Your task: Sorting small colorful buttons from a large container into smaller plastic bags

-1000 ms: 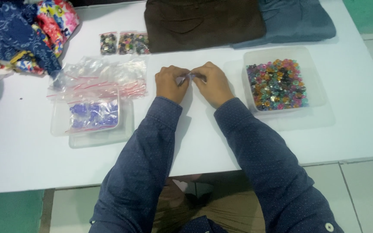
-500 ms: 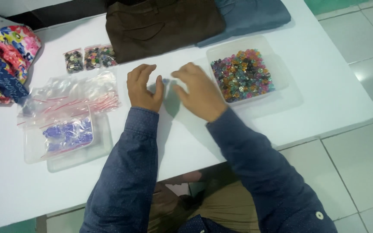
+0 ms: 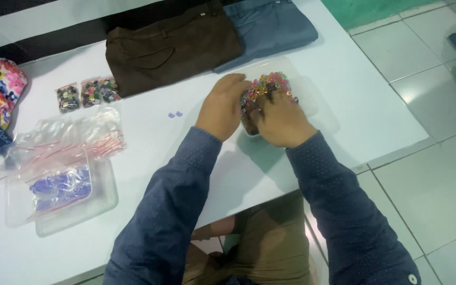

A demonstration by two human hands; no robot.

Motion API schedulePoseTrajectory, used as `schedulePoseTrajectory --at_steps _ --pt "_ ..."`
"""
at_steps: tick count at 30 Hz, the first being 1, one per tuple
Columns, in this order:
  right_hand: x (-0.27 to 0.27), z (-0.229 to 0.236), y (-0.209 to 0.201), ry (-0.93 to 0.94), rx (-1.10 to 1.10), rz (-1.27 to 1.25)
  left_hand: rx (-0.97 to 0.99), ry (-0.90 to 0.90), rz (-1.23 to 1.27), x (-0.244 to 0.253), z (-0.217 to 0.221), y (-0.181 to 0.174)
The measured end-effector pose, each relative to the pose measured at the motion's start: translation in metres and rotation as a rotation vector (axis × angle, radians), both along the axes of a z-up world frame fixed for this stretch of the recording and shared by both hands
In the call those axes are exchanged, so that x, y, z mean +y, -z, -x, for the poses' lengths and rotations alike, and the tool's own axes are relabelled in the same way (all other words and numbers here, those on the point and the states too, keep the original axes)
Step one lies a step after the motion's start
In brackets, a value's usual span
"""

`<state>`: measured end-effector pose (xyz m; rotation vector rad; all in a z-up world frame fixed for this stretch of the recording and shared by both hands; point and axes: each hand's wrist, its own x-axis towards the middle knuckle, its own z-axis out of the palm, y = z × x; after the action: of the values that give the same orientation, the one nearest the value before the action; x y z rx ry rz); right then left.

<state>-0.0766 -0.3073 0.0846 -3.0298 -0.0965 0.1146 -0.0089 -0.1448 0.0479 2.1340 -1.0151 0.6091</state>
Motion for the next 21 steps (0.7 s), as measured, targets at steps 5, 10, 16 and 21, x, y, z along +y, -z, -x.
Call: schedulePoseTrajectory --at_steps 5,10,16,21 --pt "0.014 0.019 -0.053 -0.134 0.15 -0.112 0.199 -0.011 -0.321 -0.043 -0.012 -0.014" --pt "-0.039 0.037 -0.057 -0.182 0.106 -0.509 0.309 -0.016 -0.705 -0.064 -0.012 0.001" --pt "-0.077 0.038 -0.066 -0.081 -0.196 -0.501 0.259 -0.21 -0.756 -0.05 -0.002 -0.019" --pt "-0.06 0.021 -0.056 -0.028 0.006 -0.342 0.295 -0.152 -0.31 -0.035 -0.009 -0.009"
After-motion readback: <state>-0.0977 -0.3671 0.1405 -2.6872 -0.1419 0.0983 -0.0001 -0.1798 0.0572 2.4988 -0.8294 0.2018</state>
